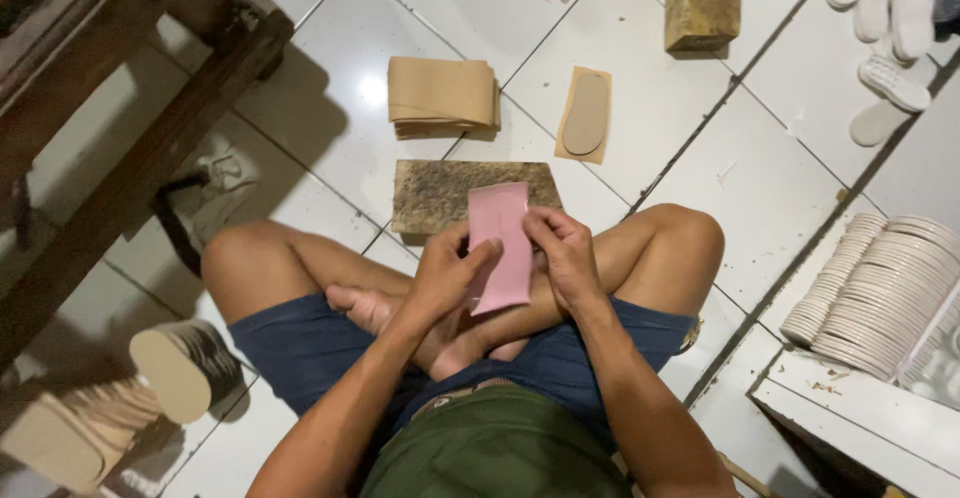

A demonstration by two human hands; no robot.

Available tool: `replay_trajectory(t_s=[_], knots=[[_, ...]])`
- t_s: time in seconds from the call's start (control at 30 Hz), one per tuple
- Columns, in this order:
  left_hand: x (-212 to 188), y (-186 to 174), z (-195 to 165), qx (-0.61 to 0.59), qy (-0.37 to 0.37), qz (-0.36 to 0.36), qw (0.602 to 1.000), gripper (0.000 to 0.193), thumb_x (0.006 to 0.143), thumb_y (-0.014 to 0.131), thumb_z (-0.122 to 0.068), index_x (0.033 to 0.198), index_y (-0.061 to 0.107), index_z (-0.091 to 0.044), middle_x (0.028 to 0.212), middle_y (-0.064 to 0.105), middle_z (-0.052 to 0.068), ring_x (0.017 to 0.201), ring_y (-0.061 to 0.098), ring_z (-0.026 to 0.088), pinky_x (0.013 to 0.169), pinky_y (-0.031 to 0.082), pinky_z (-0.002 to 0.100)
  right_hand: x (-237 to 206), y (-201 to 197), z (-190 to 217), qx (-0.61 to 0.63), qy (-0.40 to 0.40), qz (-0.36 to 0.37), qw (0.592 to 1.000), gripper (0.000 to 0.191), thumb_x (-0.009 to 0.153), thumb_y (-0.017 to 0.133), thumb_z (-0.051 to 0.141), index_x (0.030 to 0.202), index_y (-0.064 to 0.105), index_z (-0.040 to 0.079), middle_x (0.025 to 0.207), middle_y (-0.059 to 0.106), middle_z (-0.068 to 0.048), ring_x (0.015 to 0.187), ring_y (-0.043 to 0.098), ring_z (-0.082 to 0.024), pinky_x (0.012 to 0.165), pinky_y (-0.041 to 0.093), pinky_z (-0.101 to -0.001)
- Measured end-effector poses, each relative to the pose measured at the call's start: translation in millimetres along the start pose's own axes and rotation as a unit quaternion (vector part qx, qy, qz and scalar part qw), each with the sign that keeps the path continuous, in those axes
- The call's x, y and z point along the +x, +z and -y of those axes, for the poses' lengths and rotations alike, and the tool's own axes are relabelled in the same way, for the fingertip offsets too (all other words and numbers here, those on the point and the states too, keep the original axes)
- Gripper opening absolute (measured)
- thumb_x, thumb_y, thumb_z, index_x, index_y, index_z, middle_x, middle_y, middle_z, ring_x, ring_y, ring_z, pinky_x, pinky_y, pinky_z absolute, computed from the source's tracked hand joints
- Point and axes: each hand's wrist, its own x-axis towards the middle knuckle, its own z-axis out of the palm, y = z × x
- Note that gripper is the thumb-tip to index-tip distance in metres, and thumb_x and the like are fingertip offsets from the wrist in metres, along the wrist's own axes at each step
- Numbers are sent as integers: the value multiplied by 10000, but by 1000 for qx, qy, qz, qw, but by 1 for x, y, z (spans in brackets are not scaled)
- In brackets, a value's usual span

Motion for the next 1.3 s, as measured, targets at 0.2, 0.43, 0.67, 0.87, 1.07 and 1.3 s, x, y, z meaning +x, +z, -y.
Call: replay_trajectory(t_s=[0.2, 0.43, 0.67, 0.87, 1.07, 1.3], knots=[[-1, -10, -13, -180, -25, -77, 980, 158, 984, 728, -90, 1084, 723, 33, 849, 673, 52, 747, 572, 109, 688, 476, 254, -13, 16, 21, 58, 25, 27, 998, 158, 995, 710, 85, 1066, 721, -56, 939, 714, -71, 806, 655, -115, 728, 541, -247], [-10, -16, -8, -348, -89, -28, 933, 136, 972, 689, -119, 1053, 689, -10, 933, 720, 46, 832, 673, 118, 775, 571, 271, -24, 17, 38, 164, 103, 56, 979, 141, 973, 661, 80, 1048, 694, -35, 954, 735, -92, 847, 707, -145, 798, 593, -279], [-18, -9, -17, -259, -86, -12, 962, 289, 926, 664, -57, 1214, 656, -29, 1131, 718, 108, 1016, 678, 181, 890, 550, 324, -21, 20, 25, 126, 79, 10, 989, 153, 997, 672, 104, 1081, 689, -23, 956, 714, -68, 844, 685, -130, 770, 572, -278], [-35, -9, -35, 287, 372, -143, 871, 308, 916, 710, -9, 1160, 622, -173, 1431, 536, 234, 1430, 411, 350, 1181, 340, 438, -19, 19, 23, 96, 150, 23, 984, 305, 1032, 615, 206, 1191, 687, -45, 1026, 717, -96, 910, 672, -156, 816, 564, -298], [-19, -17, -34, -228, -6, -192, 954, 497, 976, 572, -168, 1459, 450, -170, 1341, 600, 101, 1212, 595, 217, 1022, 456, 376, -21, 31, 33, -23, 24, 129, 991, 475, 913, 680, 54, 1375, 580, 4, 1187, 678, -89, 1069, 639, -154, 933, 523, -276], [-8, -31, -9, -301, -28, -123, 945, 438, 944, 682, -112, 1344, 602, 47, 1065, 747, 69, 897, 716, 132, 791, 607, 262, -11, 28, 33, -372, -207, 125, 896, 446, 957, 740, 198, 1327, 629, -27, 1259, 647, -123, 1170, 641, -178, 1011, 524, -332]])
